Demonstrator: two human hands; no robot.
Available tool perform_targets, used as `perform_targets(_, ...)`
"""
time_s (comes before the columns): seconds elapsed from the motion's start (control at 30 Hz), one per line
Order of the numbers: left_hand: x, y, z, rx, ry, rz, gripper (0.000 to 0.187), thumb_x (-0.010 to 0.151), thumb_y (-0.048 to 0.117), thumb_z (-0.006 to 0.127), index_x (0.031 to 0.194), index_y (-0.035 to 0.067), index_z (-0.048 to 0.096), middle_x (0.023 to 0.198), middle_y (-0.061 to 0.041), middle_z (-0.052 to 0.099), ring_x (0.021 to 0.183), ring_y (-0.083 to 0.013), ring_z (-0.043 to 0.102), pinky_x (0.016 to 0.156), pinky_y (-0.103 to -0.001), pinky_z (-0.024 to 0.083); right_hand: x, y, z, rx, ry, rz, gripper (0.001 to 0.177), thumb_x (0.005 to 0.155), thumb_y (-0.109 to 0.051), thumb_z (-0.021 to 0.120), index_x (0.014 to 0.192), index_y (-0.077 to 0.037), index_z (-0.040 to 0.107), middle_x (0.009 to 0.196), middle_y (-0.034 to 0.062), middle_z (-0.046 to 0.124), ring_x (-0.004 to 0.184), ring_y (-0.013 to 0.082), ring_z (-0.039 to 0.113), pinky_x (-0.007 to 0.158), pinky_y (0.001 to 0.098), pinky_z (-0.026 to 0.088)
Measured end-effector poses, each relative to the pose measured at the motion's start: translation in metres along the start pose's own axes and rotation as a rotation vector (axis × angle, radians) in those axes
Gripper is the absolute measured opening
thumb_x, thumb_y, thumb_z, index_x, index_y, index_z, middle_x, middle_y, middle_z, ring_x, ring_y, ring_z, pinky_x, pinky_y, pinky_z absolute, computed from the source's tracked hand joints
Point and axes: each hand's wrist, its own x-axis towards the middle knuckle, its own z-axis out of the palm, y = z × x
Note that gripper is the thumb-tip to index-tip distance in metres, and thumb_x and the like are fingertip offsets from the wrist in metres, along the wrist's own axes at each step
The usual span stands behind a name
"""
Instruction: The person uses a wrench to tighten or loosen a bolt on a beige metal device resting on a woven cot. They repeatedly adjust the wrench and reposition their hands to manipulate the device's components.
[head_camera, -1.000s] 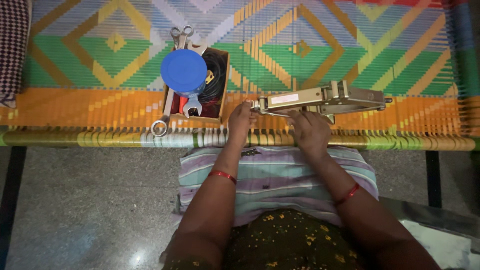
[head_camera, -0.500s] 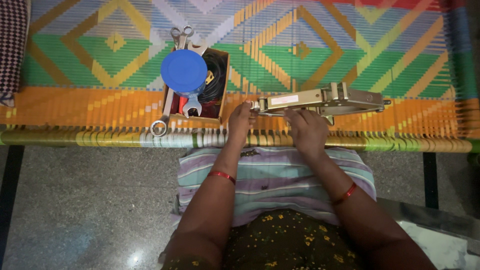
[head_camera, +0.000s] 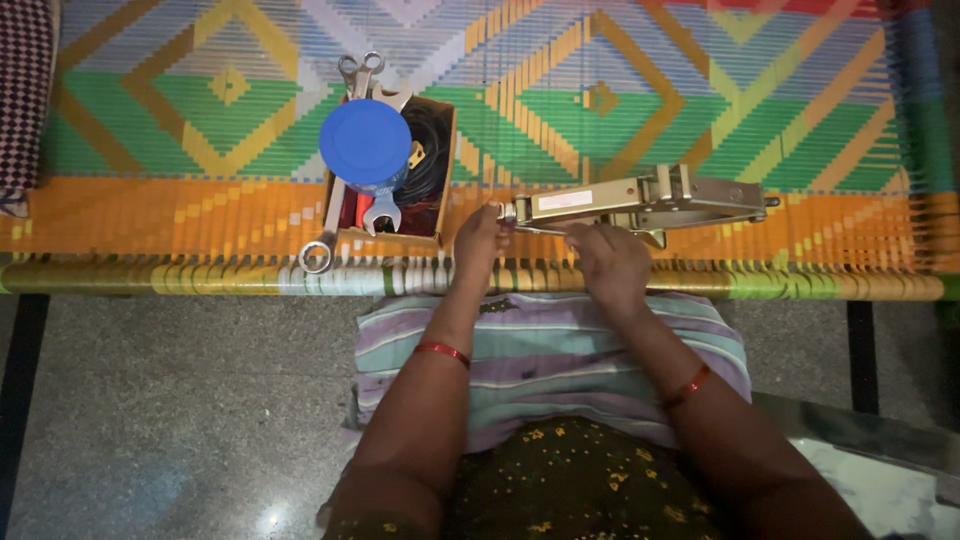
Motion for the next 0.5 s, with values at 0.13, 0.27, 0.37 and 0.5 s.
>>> perform_targets(0.13,0.003,-0.003,-0.002,-0.002,0.021,-0.017,0.051,0.094,0.053,0.058,0.121,0.010,0.068,0.088,-0.002,0.065,0.070,-0.0130,0.066,0.060,-0.028,0.051,-0.005,0.001,0.003,0.049,0.034,-0.016,0.019,0.085,-0.013,0.073,0.104,-0.016,0.073,0.084,0.0058,0.067,0.074,0.0300,0.064,0.063,0.0442,0.050)
perform_targets(0.27,0.006,-0.007,-0.003,-0.007,0.009,-0.032,0.054,0.095,0.055,0.059,0.120,0.008,0.070,0.089,-0.003,0.065,0.070,-0.0131,0.066,0.061,-0.028,0.051,-0.008,0.002,0.005,0.055,-0.007,0.030,0.013,0.090,-0.014,0.075,0.102,-0.017,0.073,0.082,0.0051,0.067,0.072,0.0289,0.064,0.064,0.0447,0.049)
perform_targets(0.37,0.008,-0.009,-0.002,-0.015,0.016,-0.019,0.054,0.094,0.055,0.059,0.119,0.009,0.071,0.088,-0.002,0.064,0.069,-0.0134,0.064,0.061,-0.029,0.050,-0.008,0.002,0.005,0.024,-0.011,0.002,0.018,0.085,-0.012,0.074,0.103,-0.016,0.073,0.084,0.0058,0.068,0.076,0.0305,0.065,0.066,0.0452,0.050)
perform_targets(0.5,0.007,-0.008,0.003,-0.036,0.032,-0.012,0.053,0.096,0.055,0.059,0.119,0.009,0.071,0.090,-0.001,0.066,0.072,-0.0123,0.063,0.062,-0.029,0.051,-0.003,-0.004,-0.006,-0.019,0.003,-0.004,0.028,0.076,-0.013,0.073,0.104,-0.015,0.073,0.091,0.0076,0.070,0.081,0.0314,0.067,0.068,0.0451,0.052)
